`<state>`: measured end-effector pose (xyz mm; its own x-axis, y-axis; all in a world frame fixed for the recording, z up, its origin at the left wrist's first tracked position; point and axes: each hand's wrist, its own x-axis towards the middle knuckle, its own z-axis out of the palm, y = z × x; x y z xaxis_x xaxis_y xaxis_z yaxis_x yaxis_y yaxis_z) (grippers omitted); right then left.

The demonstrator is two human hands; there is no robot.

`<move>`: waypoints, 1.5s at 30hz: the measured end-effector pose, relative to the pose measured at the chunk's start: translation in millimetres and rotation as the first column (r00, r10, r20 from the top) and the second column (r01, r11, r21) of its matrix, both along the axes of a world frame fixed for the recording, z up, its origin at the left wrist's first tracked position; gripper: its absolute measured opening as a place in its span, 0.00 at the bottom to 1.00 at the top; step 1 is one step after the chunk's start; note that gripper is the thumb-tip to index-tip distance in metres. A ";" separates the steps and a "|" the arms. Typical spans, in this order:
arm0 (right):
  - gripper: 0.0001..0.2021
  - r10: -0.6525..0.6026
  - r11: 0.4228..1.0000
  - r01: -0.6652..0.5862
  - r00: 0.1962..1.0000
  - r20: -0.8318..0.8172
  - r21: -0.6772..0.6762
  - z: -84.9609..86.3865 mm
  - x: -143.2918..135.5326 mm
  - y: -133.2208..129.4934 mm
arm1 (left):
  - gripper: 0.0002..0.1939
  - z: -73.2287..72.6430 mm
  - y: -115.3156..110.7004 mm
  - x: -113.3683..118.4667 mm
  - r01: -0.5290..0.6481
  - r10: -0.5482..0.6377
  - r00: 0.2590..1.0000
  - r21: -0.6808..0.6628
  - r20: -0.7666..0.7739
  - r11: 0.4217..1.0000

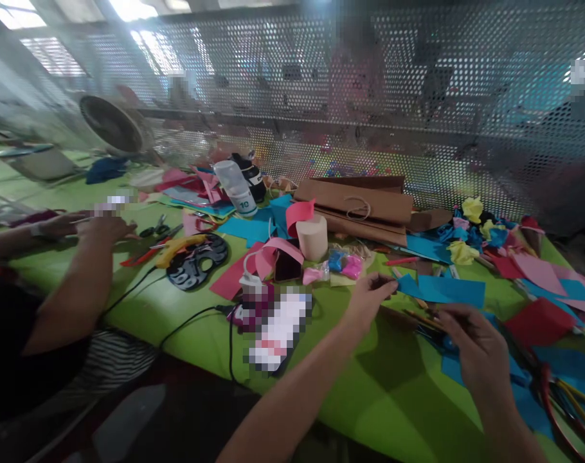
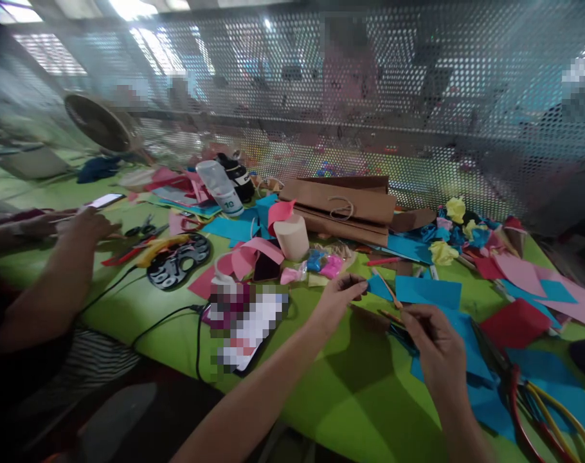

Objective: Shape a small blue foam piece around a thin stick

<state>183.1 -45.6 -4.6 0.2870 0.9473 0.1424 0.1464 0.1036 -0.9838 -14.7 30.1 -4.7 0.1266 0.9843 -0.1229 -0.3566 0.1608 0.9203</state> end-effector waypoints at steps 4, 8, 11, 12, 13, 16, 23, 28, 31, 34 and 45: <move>0.18 0.035 0.999 -0.037 0.998 -0.056 -0.032 -2.5 -2.0 5.7 | 0.13 -2.4 -4.2 3.8 0.098 -0.097 0.995 0.090 -0.011 0.991; 0.18 0.027 0.994 -0.026 1.000 0.010 -0.106 -3.7 -1.1 9.8 | 0.13 -4.5 -7.9 6.8 0.174 -0.170 0.985 0.124 -0.037 0.977; 0.18 0.010 0.993 -0.002 0.997 0.071 -0.116 -4.3 -0.1 10.1 | 0.14 -6.7 -8.0 7.7 0.193 -0.187 0.981 0.140 -0.053 0.971; 0.18 0.004 0.993 0.006 0.997 0.080 -0.117 -4.4 -0.1 10.0 | 0.15 -7.4 -7.7 7.8 0.193 -0.186 0.981 0.143 -0.058 0.971; 0.19 -0.003 0.993 0.013 0.997 0.080 -0.119 -4.5 -0.2 9.8 | 0.15 -7.9 -7.4 7.9 0.190 -0.182 0.981 0.143 -0.063 0.971; 0.20 0.002 0.991 0.009 0.997 0.081 -0.130 -4.8 -0.7 9.3 | 0.17 -8.1 -7.2 7.9 0.178 -0.171 0.983 0.141 -0.064 0.974; 0.18 -0.030 0.990 0.048 0.991 0.132 -0.133 -7.4 1.2 9.7 | 0.18 -7.5 -7.6 8.1 0.193 -0.193 0.981 0.142 -0.016 0.971; 0.18 -0.037 0.986 0.058 0.990 0.140 -0.153 -6.3 0.9 9.8 | 0.13 -5.0 -8.7 6.5 0.210 -0.198 0.976 0.151 -0.091 0.966; 0.18 -0.036 0.989 0.053 0.992 0.123 -0.135 -5.4 -0.3 9.5 | 0.12 -5.3 -8.9 6.3 0.210 -0.190 0.973 0.167 -0.128 0.963; 0.19 -0.024 0.990 0.033 0.997 0.067 -0.137 -6.5 -0.7 9.2 | 0.11 -7.2 -8.4 6.8 0.188 -0.166 0.977 0.172 -0.138 0.967; 0.21 0.057 0.989 -0.059 0.998 -0.015 -0.132 -13.0 -0.6 10.4 | 0.17 -12.9 -7.9 10.8 0.221 -0.216 0.975 0.137 -0.052 0.966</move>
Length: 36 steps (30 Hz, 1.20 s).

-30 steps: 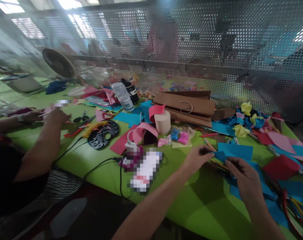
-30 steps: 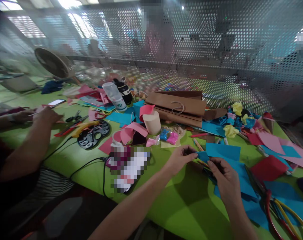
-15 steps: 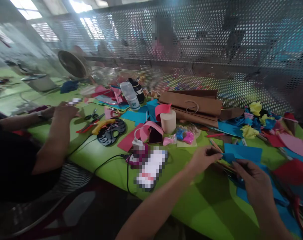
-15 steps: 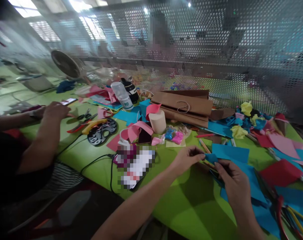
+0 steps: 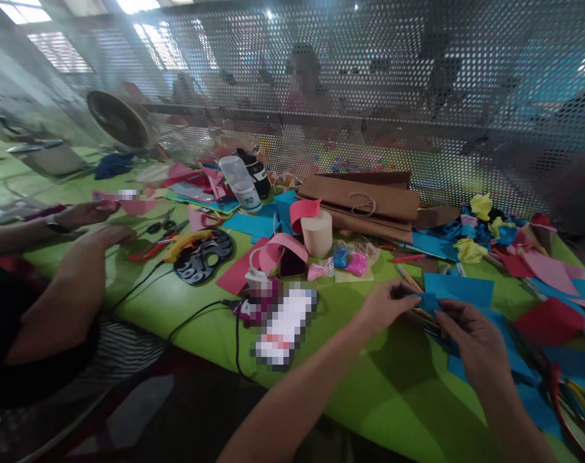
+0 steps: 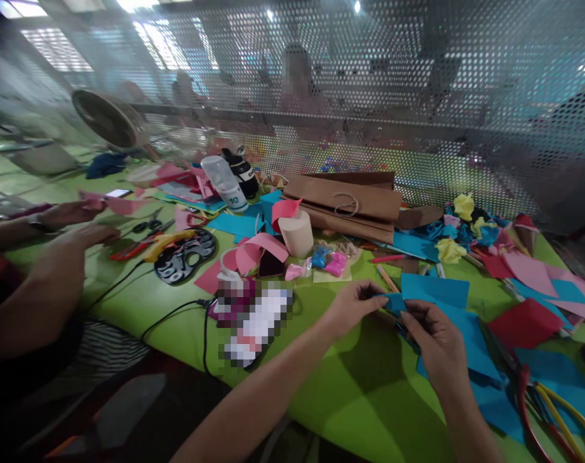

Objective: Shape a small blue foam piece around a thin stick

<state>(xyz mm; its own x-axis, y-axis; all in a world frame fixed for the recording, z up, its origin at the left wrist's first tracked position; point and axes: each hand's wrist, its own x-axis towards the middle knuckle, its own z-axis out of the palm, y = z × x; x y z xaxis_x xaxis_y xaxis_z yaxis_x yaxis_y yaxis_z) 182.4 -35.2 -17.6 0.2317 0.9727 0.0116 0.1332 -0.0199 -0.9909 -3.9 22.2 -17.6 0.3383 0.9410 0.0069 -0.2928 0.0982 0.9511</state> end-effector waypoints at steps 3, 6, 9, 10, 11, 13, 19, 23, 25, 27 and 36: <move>0.19 0.035 0.999 -0.035 0.999 -0.007 0.032 2.9 -2.3 -0.4 | 0.16 -0.8 2.3 -0.4 -0.018 0.019 0.999 -0.015 0.036 1.000; 0.16 0.021 0.992 -0.025 0.999 0.031 0.124 5.2 -1.4 -1.2 | 0.15 1.6 5.6 -4.4 -0.053 0.055 0.997 -0.028 0.045 0.998; 0.16 0.049 0.963 -0.102 0.977 0.209 0.249 7.0 -0.3 -2.2 | 0.14 5.4 9.1 -9.6 -0.065 0.067 0.997 -0.065 0.028 0.996; 0.16 0.070 0.944 -0.159 0.953 0.296 0.290 7.8 -0.7 -2.6 | 0.14 6.7 9.9 -10.7 -0.058 0.060 0.998 -0.085 0.020 0.995; 0.14 0.083 0.919 -0.219 0.921 0.381 0.328 8.9 -1.6 -3.1 | 0.15 8.0 10.4 -11.4 -0.044 0.046 0.999 -0.107 0.017 0.993; 0.08 0.062 0.866 -0.291 0.870 0.489 0.408 11.5 -4.5 -5.1 | 0.16 10.7 9.9 -11.4 -0.002 0.006 1.000 -0.149 0.029 0.989; 0.03 -0.110 0.876 -0.114 0.899 0.424 0.469 24.3 -0.4 -17.6 | 0.12 17.5 -8.1 -23.0 -0.058 0.058 0.998 -0.084 -0.001 0.995; 0.08 -0.182 0.926 0.015 0.893 0.412 0.376 26.9 21.5 -21.2 | 0.08 12.6 -32.6 -47.1 0.050 -0.040 0.976 0.044 -0.212 0.998; 0.10 -0.101 0.954 -0.057 0.863 0.495 0.294 21.9 33.9 -19.9 | 0.06 8.8 -44.1 -55.7 0.171 -0.122 0.919 0.100 -0.376 0.980; 0.12 -0.014 0.966 -0.141 0.809 0.587 0.218 14.3 44.7 -17.5 | 0.07 6.9 -52.5 -58.6 0.269 -0.136 0.812 0.157 -0.567 0.950; 0.13 0.028 0.957 -0.288 0.207 0.978 0.034 -0.4 47.1 -7.6 | 0.08 9.4 -68.6 -47.1 0.382 0.215 0.386 0.368 -0.897 0.848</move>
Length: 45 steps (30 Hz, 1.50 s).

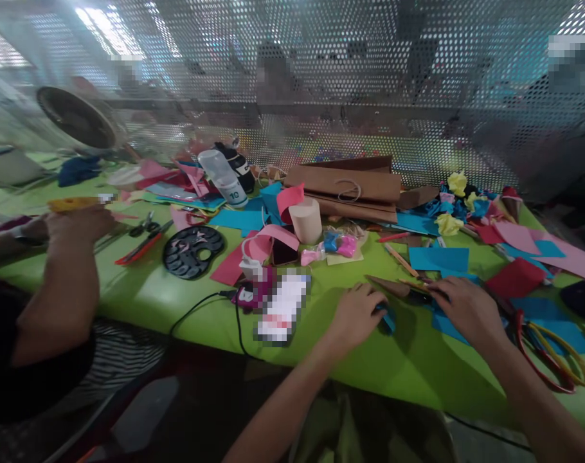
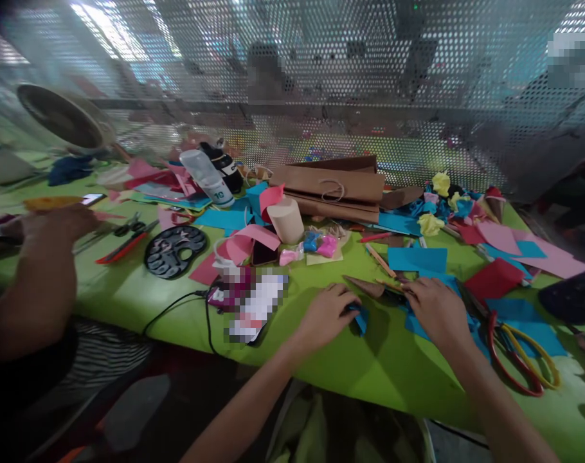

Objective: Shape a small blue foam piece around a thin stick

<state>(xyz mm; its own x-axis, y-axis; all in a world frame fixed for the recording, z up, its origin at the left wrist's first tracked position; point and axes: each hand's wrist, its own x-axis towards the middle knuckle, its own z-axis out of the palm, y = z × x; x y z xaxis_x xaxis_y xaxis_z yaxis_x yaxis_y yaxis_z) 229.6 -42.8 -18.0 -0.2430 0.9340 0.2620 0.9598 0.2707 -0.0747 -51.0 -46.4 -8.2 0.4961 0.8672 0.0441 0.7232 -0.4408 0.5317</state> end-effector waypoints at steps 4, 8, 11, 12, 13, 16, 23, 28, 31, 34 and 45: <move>0.10 -0.032 0.998 0.040 0.989 0.142 -0.049 5.4 -12.2 8.5 | 0.12 -5.4 -10.4 -7.5 -0.025 0.024 1.000 0.072 0.007 0.997; 0.08 -0.002 0.993 0.028 0.975 0.224 -0.114 9.4 -17.9 20.9 | 0.17 -9.0 -15.9 -12.2 -0.035 0.034 0.999 0.084 0.017 0.996; 0.06 0.008 0.991 0.024 0.970 0.241 -0.130 11.4 -19.6 25.0 | 0.18 -9.4 -15.7 -10.7 -0.034 0.038 0.999 0.097 -0.034 0.995; 0.06 -0.001 0.992 0.031 0.971 0.239 -0.123 12.4 -19.8 24.4 | 0.17 -9.1 -15.5 -9.9 -0.025 0.030 0.998 0.100 -0.051 0.995; 0.07 -0.018 0.993 0.045 0.972 0.234 -0.111 13.6 -19.7 22.9 | 0.16 -8.8 -15.3 -9.1 -0.015 0.021 0.998 0.104 -0.065 0.995; 0.10 -0.092 0.994 0.100 0.980 0.174 -0.036 19.1 -18.3 13.8 | 0.13 -7.1 -14.1 -7.6 0.002 0.009 0.995 0.106 -0.099 0.994; 0.12 0.148 0.989 -0.126 0.920 -0.362 0.082 37.9 -29.7 -15.8 | 0.14 0.0 -2.8 -4.0 0.018 -0.020 0.997 -0.022 -0.079 1.000; 0.10 0.211 0.967 -0.253 0.843 -0.495 -0.018 29.4 -43.6 -34.1 | 0.09 -2.3 2.2 -6.3 0.028 -0.003 0.990 -0.175 0.141 0.984; 0.09 0.181 0.959 -0.272 0.803 -0.567 -0.079 15.6 -45.4 -41.6 | 0.08 -4.5 4.4 -11.0 0.058 0.014 0.964 -0.263 0.264 0.963; 0.09 0.184 0.959 -0.277 0.781 -0.596 -0.066 5.5 -46.8 -46.9 | 0.10 -5.9 9.4 -13.4 0.128 0.012 0.931 -0.355 0.366 0.926; 0.10 0.301 0.936 -0.352 0.833 -0.465 -0.026 -17.1 -53.6 -55.6 | 0.10 -2.9 21.1 -4.8 0.176 -0.024 0.946 -0.452 0.324 0.875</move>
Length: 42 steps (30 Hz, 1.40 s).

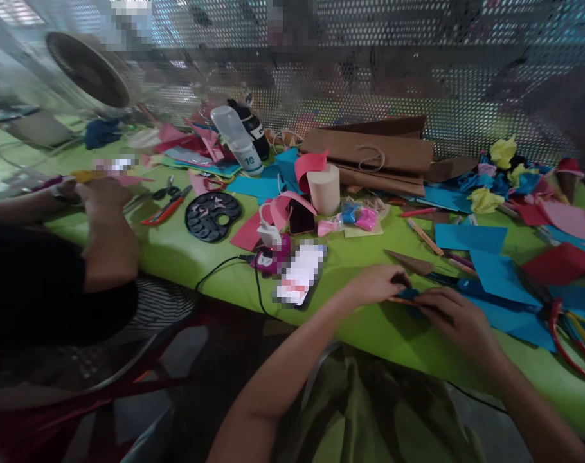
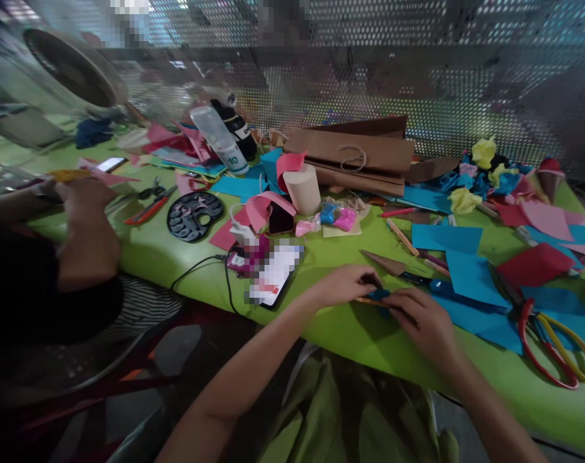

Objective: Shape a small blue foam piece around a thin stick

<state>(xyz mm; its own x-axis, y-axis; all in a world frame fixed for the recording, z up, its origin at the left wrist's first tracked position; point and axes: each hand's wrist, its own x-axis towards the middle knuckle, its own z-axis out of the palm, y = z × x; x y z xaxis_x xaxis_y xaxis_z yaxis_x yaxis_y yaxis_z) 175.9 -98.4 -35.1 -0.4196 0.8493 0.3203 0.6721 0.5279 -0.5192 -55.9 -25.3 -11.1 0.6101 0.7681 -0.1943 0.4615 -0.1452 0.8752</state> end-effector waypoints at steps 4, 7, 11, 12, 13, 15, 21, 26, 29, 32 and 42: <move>0.11 0.001 0.999 -0.005 0.998 0.064 0.053 -8.8 -0.9 -1.6 | 0.11 7.6 -3.7 1.7 -0.008 0.016 0.995 0.087 -0.095 0.996; 0.13 -0.007 0.995 -0.006 0.992 0.123 0.104 -13.4 -0.3 -2.1 | 0.13 7.5 -3.7 1.1 -0.009 0.016 0.997 0.084 -0.080 0.996; 0.14 -0.024 0.992 0.004 0.987 0.157 0.128 -15.9 0.6 -2.3 | 0.13 3.5 -3.6 0.5 0.001 0.000 1.000 0.048 -0.015 0.999; 0.14 -0.023 0.992 0.004 0.988 0.151 0.125 -15.5 0.4 -2.3 | 0.13 3.1 -4.3 0.8 -0.001 0.001 1.000 0.055 -0.006 0.999; 0.14 -0.020 0.992 0.002 0.989 0.144 0.124 -14.6 0.1 -2.3 | 0.14 3.1 -5.3 1.5 -0.006 0.006 1.000 0.066 -0.002 0.998; 0.14 -0.014 0.991 -0.004 0.991 0.131 0.131 -12.0 -1.0 -2.1 | 0.15 4.0 -7.7 3.4 -0.018 0.018 1.000 0.088 0.002 0.996; 0.12 -0.045 0.997 0.039 0.995 0.088 0.071 -1.4 -2.9 -3.8 | 0.14 1.3 -8.7 9.1 -0.023 0.021 0.994 0.017 0.111 1.000; 0.10 -0.030 0.997 0.029 0.999 0.015 0.074 2.4 -2.5 -6.2 | 0.12 -6.5 -3.2 7.8 -0.021 0.048 0.976 -0.129 0.212 0.991; 0.10 -0.014 0.994 0.013 1.000 0.011 0.112 0.5 -1.4 -7.0 | 0.13 -13.1 -0.1 6.2 -0.001 0.050 0.966 -0.191 0.253 0.982; 0.12 0.004 0.989 -0.008 1.000 0.025 0.147 -2.1 -0.2 -7.8 | 0.13 -20.0 2.3 5.3 0.015 0.053 0.957 -0.231 0.286 0.973; 0.12 0.020 0.980 -0.032 0.998 0.061 0.198 -7.1 -0.3 -10.7 | 0.13 -21.8 3.4 4.9 0.027 0.052 0.955 -0.258 0.294 0.966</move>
